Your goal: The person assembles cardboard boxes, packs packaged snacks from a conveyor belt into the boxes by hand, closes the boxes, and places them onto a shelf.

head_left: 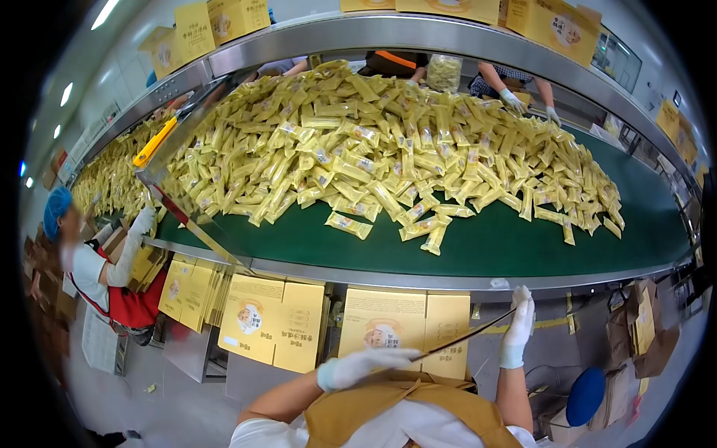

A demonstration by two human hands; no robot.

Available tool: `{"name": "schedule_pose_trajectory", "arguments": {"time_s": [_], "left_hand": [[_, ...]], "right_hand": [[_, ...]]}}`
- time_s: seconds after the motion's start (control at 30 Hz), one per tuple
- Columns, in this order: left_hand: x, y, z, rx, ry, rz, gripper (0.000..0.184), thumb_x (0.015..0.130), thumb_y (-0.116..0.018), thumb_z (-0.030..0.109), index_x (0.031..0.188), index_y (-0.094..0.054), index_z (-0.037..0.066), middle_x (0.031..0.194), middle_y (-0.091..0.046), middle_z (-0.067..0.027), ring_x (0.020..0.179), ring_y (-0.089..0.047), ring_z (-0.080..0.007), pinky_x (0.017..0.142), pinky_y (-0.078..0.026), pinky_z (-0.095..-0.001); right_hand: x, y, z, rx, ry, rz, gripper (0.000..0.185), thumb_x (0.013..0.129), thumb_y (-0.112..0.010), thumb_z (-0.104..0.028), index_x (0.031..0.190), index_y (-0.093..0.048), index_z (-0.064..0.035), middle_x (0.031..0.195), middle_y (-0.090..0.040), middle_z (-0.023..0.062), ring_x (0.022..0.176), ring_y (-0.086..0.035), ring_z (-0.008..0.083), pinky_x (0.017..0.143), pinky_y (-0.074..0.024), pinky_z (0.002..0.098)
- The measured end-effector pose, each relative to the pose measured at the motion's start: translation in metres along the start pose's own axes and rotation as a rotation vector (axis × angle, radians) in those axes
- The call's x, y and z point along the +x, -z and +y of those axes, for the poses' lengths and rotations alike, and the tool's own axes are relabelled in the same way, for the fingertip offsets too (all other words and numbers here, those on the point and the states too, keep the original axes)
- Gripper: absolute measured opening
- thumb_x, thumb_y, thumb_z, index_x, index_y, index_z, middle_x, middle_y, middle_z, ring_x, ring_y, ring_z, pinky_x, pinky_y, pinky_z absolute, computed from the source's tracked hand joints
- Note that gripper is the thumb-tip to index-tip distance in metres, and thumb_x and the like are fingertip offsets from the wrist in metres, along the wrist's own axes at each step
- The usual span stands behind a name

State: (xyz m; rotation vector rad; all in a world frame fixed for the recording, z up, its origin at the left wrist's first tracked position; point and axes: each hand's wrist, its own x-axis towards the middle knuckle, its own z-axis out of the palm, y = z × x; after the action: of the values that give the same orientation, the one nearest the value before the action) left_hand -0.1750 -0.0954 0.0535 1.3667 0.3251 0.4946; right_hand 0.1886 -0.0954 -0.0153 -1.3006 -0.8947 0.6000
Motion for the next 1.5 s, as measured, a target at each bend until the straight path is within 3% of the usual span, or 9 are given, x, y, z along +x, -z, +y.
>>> {"name": "schedule_pose_trajectory", "arguments": {"time_s": [0.43, 0.57, 0.77, 0.93, 1.13, 1.23, 1.27, 1.4, 1.5], "left_hand": [[0.008, 0.004, -0.009, 0.368, -0.225, -0.231, 0.038, 0.099, -0.046, 0.011, 0.131, -0.065, 0.007, 0.153, -0.042, -0.0262, 0.138, -0.043, -0.0457, 0.115, -0.034, -0.047], [0.006, 0.01, -0.015, 0.662, -0.456, -0.211, 0.041, 0.09, -0.048, 0.004, 0.126, -0.067, 0.01, 0.15, -0.047, -0.0259, 0.132, -0.049, -0.0464, 0.111, -0.039, -0.0496], [0.001, 0.009, -0.002, 0.962, -0.686, -0.082, 0.044, 0.099, -0.037, 0.026, 0.116, -0.066, -0.003, 0.136, -0.058, -0.0286, 0.117, -0.06, -0.0481, 0.103, -0.048, -0.0507], [0.005, 0.029, 0.024, 1.382, -0.588, 0.019, 0.025, 0.063, -0.064, 0.018, 0.051, -0.043, 0.012, 0.052, -0.04, -0.003, 0.054, -0.053, -0.0242, 0.065, -0.05, -0.0364], [0.043, 0.035, -0.025, 1.444, 0.077, -0.358, 0.021, 0.08, -0.068, 0.028, 0.071, -0.063, 0.011, 0.078, -0.061, -0.0072, 0.075, -0.058, -0.0289, 0.075, -0.049, -0.0385], [0.056, 0.04, -0.012, 1.531, 0.002, -0.46, 0.022, 0.085, -0.067, 0.028, 0.091, -0.067, 0.007, 0.099, -0.066, -0.0116, 0.098, -0.061, -0.0316, 0.09, -0.047, -0.0387], [0.056, 0.041, -0.01, 1.509, -0.492, -0.155, 0.033, 0.083, -0.07, 0.026, 0.108, -0.066, 0.006, 0.113, -0.063, -0.0148, 0.109, -0.06, -0.0328, 0.094, -0.046, -0.039], [0.045, 0.026, 0.015, 1.712, -0.388, 0.482, 0.044, 0.078, -0.076, 0.026, 0.116, -0.064, 0.006, 0.112, -0.065, -0.0144, 0.104, -0.063, -0.0328, 0.091, -0.05, -0.0398], [0.043, 0.014, 0.039, 1.354, 0.034, 0.387, 0.045, 0.08, -0.077, 0.029, 0.117, -0.064, 0.005, 0.11, -0.069, -0.0128, 0.096, -0.067, -0.0314, 0.081, -0.054, -0.0382]], "right_hand": [[-0.055, 0.01, -0.033, -0.481, -0.091, 0.166, 0.059, 0.109, -0.035, -0.025, 0.155, -0.019, 0.0099, 0.161, -0.024, 0.0276, 0.151, -0.026, 0.0354, 0.123, -0.0216, 0.0397], [-0.072, 0.013, -0.069, -0.742, -0.158, -0.046, 0.083, 0.091, -0.064, -0.021, 0.154, -0.02, 0.0091, 0.158, -0.03, 0.0292, 0.146, -0.033, 0.0417, 0.119, -0.0299, 0.0438], [-0.049, -0.006, -0.073, -0.1, -0.11, -0.201, 0.033, 0.077, -0.056, 0.0, 0.11, -0.057, 0.0039, 0.097, -0.062, 0.0116, 0.089, -0.061, 0.0219, 0.084, -0.0515, 0.0355], [-0.034, -0.045, -0.124, -1.0, 0.257, -0.947, 0.019, 0.074, -0.062, -0.021, 0.08, -0.059, -0.0035, 0.085, -0.067, 0.0199, 0.08, -0.065, 0.0413, 0.075, -0.0517, 0.0468], [-0.032, -0.105, -0.103, -1.19, 0.436, -1.326, 0.053, 0.078, -0.067, -0.055, 0.089, -0.069, -0.0031, 0.09, -0.07, 0.017, 0.088, -0.068, 0.0355, 0.08, -0.0496, 0.0447], [-0.019, -0.096, -0.118, -0.974, 0.377, -1.457, 0.077, 0.073, -0.071, -0.068, 0.105, -0.069, 0.0014, 0.102, -0.068, 0.0199, 0.095, -0.066, 0.0377, 0.087, -0.0492, 0.0459], [-0.013, -0.089, -0.122, -0.861, 0.322, -1.504, 0.084, 0.071, -0.072, -0.071, 0.112, -0.068, 0.0029, 0.106, -0.067, 0.0209, 0.098, -0.065, 0.0383, 0.089, -0.0491, 0.0463], [-0.018, -0.046, -0.107, -0.551, 0.12, -1.299, 0.105, 0.066, -0.089, -0.053, 0.141, -0.045, 0.0066, 0.125, -0.056, 0.0241, 0.115, -0.057, 0.0375, 0.101, -0.0466, 0.0453], [-0.051, -0.044, -0.086, -0.448, 0.143, -0.731, 0.113, 0.06, -0.095, -0.044, 0.144, -0.038, 0.0075, 0.13, -0.051, 0.0256, 0.121, -0.052, 0.0397, 0.105, -0.0436, 0.0463]]}}
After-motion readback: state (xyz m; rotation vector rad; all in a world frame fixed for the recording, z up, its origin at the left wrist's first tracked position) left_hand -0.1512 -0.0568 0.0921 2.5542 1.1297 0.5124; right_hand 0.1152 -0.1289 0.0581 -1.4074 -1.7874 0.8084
